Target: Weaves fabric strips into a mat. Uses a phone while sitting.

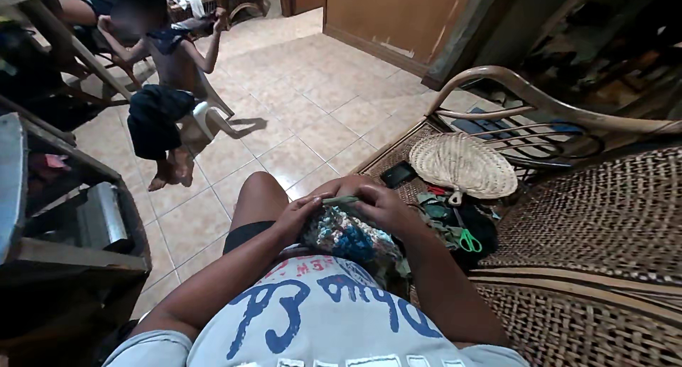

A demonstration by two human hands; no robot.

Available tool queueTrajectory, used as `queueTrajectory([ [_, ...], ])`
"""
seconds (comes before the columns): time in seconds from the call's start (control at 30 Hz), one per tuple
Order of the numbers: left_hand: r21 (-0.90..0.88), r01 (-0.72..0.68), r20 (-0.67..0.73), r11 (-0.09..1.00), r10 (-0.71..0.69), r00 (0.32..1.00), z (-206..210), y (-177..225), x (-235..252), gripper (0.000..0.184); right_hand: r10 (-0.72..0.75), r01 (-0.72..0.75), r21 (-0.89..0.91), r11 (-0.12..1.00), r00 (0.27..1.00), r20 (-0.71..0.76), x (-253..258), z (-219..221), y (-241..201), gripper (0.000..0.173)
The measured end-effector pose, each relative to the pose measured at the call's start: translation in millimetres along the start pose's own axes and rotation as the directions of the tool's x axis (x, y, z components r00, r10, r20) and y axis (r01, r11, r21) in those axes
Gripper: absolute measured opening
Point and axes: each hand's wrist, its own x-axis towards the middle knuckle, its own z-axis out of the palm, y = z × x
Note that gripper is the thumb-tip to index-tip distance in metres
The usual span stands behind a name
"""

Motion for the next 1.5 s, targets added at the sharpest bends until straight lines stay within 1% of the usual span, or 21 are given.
queueTrajectory([
  [0.03,0.023,-0.022,0.0,0.999,0.022,1.0,0,-1,0,0.037,0.033,-0.034,0.034,0.999,0.999,0.038,0,6,4,0.014],
  [0.1,0.087,-0.09,0.011,0.992,0.089,0.996,0,-2,0,0.036,0.034,-0.031,-0.047,0.998,0.998,0.057,2,18,13,0.02],
  [0.23,0.145,-0.122,-0.028,0.982,0.127,0.992,-2,2,-2,0.034,-0.103,0.118,-0.213,0.97,0.992,0.079,7,32,22,0.02],
  [0.37,0.047,-0.057,-0.064,0.997,0.06,0.996,-1,19,-4,0.038,-0.27,0.29,-0.282,0.915,0.957,0.107,10,33,30,0.019],
  [0.47,-0.069,-0.054,-0.035,0.996,0.051,0.998,-5,33,3,0.042,-0.3,0.331,-0.327,0.885,0.943,0.142,11,31,27,0.022],
  [0.63,-0.112,-0.22,-0.065,0.969,0.214,0.975,-26,73,26,0.04,-0.352,0.381,-0.382,0.842,0.925,0.145,7,29,23,0.021],
  [0.73,-0.1,-0.292,-0.182,0.951,0.271,0.945,-45,107,40,0.04,-0.346,0.375,-0.361,0.854,0.927,0.145,6,27,23,0.02],
  [0.8,0.0,-0.22,-0.262,0.975,0.212,0.941,-67,122,49,0.039,-0.34,0.371,-0.339,0.864,0.928,0.151,6,25,26,0.019],
  [0.83,0.127,-0.11,-0.294,0.986,0.143,0.945,-83,124,52,0.04,-0.349,0.379,-0.328,0.865,0.925,0.148,7,25,29,0.02],
  [0.87,0.32,0.052,-0.331,0.946,0.061,0.942,-98,122,55,0.044,-0.357,0.387,-0.315,0.867,0.922,0.149,7,25,31,0.02],
  [0.9,0.54,0.215,-0.365,0.814,-0.004,0.931,-113,116,57,0.054,-0.358,0.389,-0.298,0.872,0.921,0.155,7,24,33,0.02],
  [0.93,0.713,0.331,-0.389,0.618,-0.044,0.92,-126,106,60,0.066,-0.363,0.393,-0.276,0.877,0.919,0.156,8,24,35,0.021],
  [0.97,0.809,0.381,-0.401,0.448,-0.054,0.914,-131,95,60,0.073,-0.36,0.39,-0.254,0.885,0.92,0.156,9,24,37,0.021],
  [1.0,0.866,0.343,-0.359,0.365,-0.025,0.933,-126,84,56,0.071,-0.359,0.386,-0.229,0.894,0.921,0.15,9,24,39,0.021],
  [1.03,0.905,0.233,-0.254,0.355,0.015,0.967,-114,75,50,0.062,-0.35,0.375,-0.203,0.905,0.925,0.146,10,24,40,0.02],
  [1.07,0.919,0.061,-0.098,0.39,0.076,0.992,-99,66,43,0.048,-0.333,0.355,-0.174,0.919,0.932,0.142,11,24,41,0.02],
  [1.1,0.892,-0.129,0.072,0.432,0.147,0.987,-82,56,37,0.039,-0.314,0.332,-0.142,0.932,0.94,0.136,11,24,43,0.02],
  [1.13,0.831,-0.277,0.209,0.482,0.191,0.959,-63,50,29,0.038,-0.296,0.31,-0.108,0.945,0.947,0.126,12,24,45,0.019],
  [1.17,0.751,-0.349,0.295,0.561,0.188,0.937,-44,46,21,0.041,-0.273,0.282,-0.071,0.957,0.955,0.115,12,24,45,0.02],
  [1.27,0.627,-0.303,0.325,0.717,0.113,0.939,-13,33,11,0.045,-0.201,0.198,0.037,0.979,0.976,0.08,11,22,44,0.023],
  [1.5,0.513,-0.171,0.279,0.841,0.025,0.96,-5,25,5,0.036,-0.045,0.04,0.139,0.99,0.998,0.035,7,22,37,0.026],
])
